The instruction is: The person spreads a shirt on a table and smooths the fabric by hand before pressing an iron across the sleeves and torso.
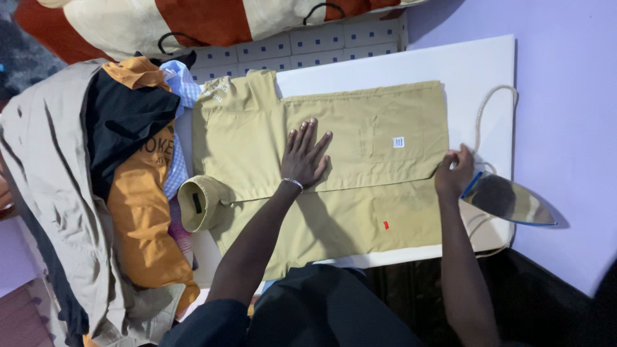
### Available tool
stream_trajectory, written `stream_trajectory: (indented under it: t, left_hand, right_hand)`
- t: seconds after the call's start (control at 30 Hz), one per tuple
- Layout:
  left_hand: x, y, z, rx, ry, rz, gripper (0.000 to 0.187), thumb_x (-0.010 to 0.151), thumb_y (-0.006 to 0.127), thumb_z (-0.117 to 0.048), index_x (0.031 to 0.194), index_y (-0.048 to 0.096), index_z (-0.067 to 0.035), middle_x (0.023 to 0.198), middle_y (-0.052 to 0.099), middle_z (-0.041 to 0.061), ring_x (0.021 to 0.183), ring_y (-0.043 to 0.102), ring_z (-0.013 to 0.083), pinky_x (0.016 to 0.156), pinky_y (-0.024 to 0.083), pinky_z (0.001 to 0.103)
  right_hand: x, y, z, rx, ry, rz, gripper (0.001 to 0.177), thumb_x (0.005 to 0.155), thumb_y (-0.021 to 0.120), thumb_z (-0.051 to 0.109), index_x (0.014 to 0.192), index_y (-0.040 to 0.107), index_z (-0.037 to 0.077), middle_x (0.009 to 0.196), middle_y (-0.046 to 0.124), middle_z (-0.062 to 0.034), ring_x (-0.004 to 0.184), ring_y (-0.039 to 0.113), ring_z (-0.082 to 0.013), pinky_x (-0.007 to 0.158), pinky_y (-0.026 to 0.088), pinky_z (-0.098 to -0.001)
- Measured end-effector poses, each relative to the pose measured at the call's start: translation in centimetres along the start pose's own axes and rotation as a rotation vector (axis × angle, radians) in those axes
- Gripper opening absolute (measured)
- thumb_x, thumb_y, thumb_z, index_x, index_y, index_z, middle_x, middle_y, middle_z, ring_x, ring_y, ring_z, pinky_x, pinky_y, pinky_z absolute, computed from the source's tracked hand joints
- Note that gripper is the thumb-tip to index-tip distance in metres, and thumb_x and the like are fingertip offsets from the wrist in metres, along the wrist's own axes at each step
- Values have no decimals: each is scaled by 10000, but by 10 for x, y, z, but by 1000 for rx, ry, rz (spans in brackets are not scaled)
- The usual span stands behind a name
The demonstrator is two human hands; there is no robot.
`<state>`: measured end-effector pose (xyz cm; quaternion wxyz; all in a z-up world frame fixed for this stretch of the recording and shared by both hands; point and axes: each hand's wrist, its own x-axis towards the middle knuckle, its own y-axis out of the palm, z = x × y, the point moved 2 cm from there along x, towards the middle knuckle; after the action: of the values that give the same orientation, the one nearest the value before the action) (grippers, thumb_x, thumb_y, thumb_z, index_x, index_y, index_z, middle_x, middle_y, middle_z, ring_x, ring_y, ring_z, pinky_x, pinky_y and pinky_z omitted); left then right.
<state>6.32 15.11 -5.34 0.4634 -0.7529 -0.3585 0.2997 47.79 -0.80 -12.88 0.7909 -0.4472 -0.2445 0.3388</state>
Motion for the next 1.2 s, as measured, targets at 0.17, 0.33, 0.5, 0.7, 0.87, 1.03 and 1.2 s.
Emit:
stream_trajectory:
  t: [0.17,0.33,0.5,0.7,0.87,1.03,1.2]
  left_hand:
    - [2,-5,-2,-6,-2,13,637,1015,428,-480,1627,331,-333,1729,139,146,1599,152,326,1294,87,508]
    - [2,-8,-2,7,6,2,636,1011,427,-475,1625,333,-340,1727,139,146,1598,148,320,1295,81,505]
    - [1,-7,-3,3,-2,17,645,1007,424,-468,1630,325,-335,1731,127,148,1603,135,314,1297,72,498]
    - [1,2,-1,49,-25,65,651,1001,395,-491,1628,287,-351,1728,95,137,1598,109,306,1291,51,496]
    - [-1,17,2,83,-11,36,664,1005,385,-499,1640,267,-343,1729,92,148,1600,96,321,1291,37,507]
    - [-21,26,33,44,0,-12,672,1012,411,-478,1651,269,-323,1736,88,160,1607,104,331,1296,60,513]
    - [-74,-20,121,113,-340,-279,703,976,498,-380,1632,320,-201,1709,195,209,1598,203,368,1294,142,551]
  right_hand:
    - [-4,-10,-11,516,416,356,334,961,736,210,1171,602,-13,960,609,-2,852,537,-100,751,451,-290]
    - [3,-25,3,628,299,341,263,1084,693,256,1140,616,11,975,611,11,883,531,-92,805,448,-272]
    - [-1,-52,35,126,220,320,297,1067,662,300,1124,565,25,872,641,-121,763,611,-226,745,469,-345]
    - [-16,-41,87,-307,-96,57,266,1002,712,173,1208,608,40,1162,629,-224,1111,564,-429,957,412,-545]
    - [-29,16,180,35,-444,187,495,960,636,202,1407,545,8,1468,521,-219,1404,456,-390,1210,327,-527]
    - [-34,34,243,3,-679,354,600,1002,600,275,1538,481,34,1632,386,-217,1518,349,-386,1195,260,-558]
    - [-31,28,246,-80,-694,348,579,1035,574,308,1558,472,80,1669,351,-202,1547,322,-355,1203,258,-582]
